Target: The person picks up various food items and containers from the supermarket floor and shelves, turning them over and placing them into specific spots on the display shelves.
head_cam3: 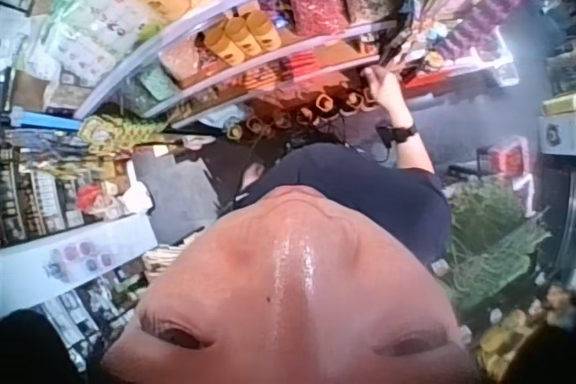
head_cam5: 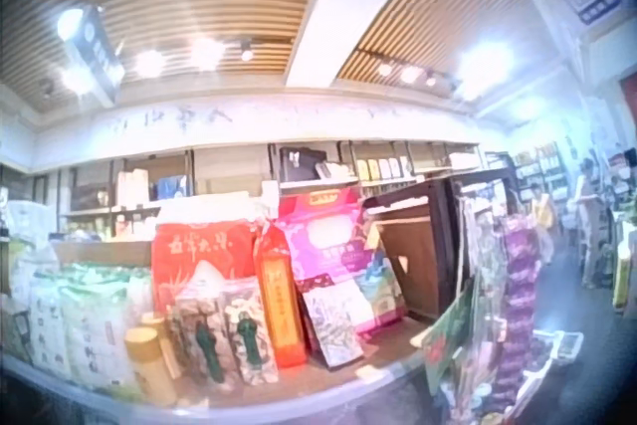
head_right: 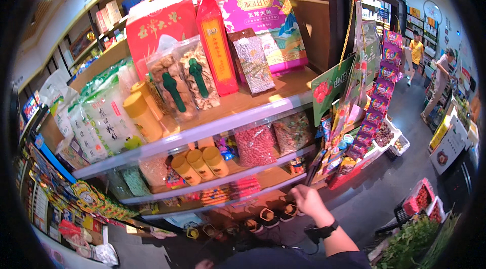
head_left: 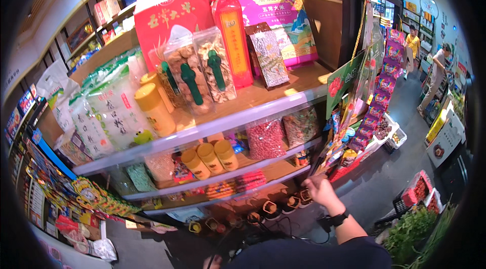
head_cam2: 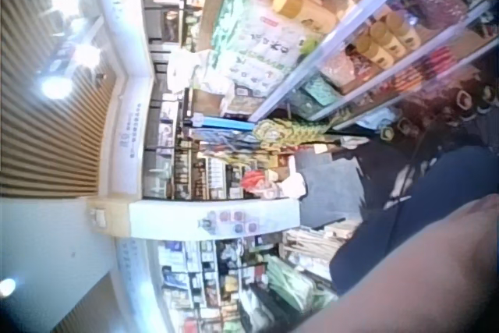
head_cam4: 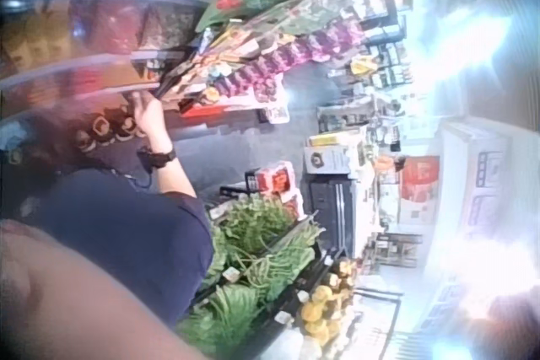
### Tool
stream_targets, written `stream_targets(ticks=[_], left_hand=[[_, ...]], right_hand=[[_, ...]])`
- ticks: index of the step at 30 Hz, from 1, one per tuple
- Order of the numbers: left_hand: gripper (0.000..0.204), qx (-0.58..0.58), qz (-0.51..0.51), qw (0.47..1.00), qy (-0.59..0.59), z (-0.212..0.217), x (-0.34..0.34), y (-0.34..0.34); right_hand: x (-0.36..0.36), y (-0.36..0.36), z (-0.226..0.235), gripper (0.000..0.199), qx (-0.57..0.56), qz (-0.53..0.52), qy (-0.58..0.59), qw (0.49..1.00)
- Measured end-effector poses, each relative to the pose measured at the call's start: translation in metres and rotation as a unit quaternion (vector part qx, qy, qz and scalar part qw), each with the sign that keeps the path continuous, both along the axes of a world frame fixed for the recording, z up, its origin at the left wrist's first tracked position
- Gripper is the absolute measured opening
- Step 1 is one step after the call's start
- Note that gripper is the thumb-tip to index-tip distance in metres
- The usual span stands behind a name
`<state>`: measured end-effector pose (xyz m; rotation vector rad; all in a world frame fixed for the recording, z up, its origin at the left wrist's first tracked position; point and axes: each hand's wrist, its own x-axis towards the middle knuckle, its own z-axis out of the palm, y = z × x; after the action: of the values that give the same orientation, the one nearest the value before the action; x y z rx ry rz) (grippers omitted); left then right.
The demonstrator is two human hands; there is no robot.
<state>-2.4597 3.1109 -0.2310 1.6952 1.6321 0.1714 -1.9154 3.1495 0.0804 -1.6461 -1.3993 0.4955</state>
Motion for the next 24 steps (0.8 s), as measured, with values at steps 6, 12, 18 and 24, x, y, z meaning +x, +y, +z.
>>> stream_targets(ticks=[6, 12, 18, 24], left_hand=[[0.031, 0.034, -0.078, 0.996, 0.005, 0.174, 0.082, 0.046], [0.031, 0.020, -0.287, 0.954, 0.084, 0.201, 0.133, 0.072], [0.028, 0.031, -0.131, 0.989, 0.059, 0.086, 0.130, 0.040], [0.036, -0.067, -0.008, 0.997, -0.034, 0.012, 0.081, -0.008]], right_hand=[[-0.035, -0.007, 0.022, 0.021, -0.085, 0.140, 0.059, 0.985], [-0.040, 0.007, 0.001, 0.027, -0.071, 0.220, -0.056, 0.971], [-0.042, 0.048, -0.001, 0.022, -0.060, 0.246, 0.026, 0.967], [-0.025, 0.099, 0.167, 0.019, 0.275, 0.186, -0.177, 0.927]])
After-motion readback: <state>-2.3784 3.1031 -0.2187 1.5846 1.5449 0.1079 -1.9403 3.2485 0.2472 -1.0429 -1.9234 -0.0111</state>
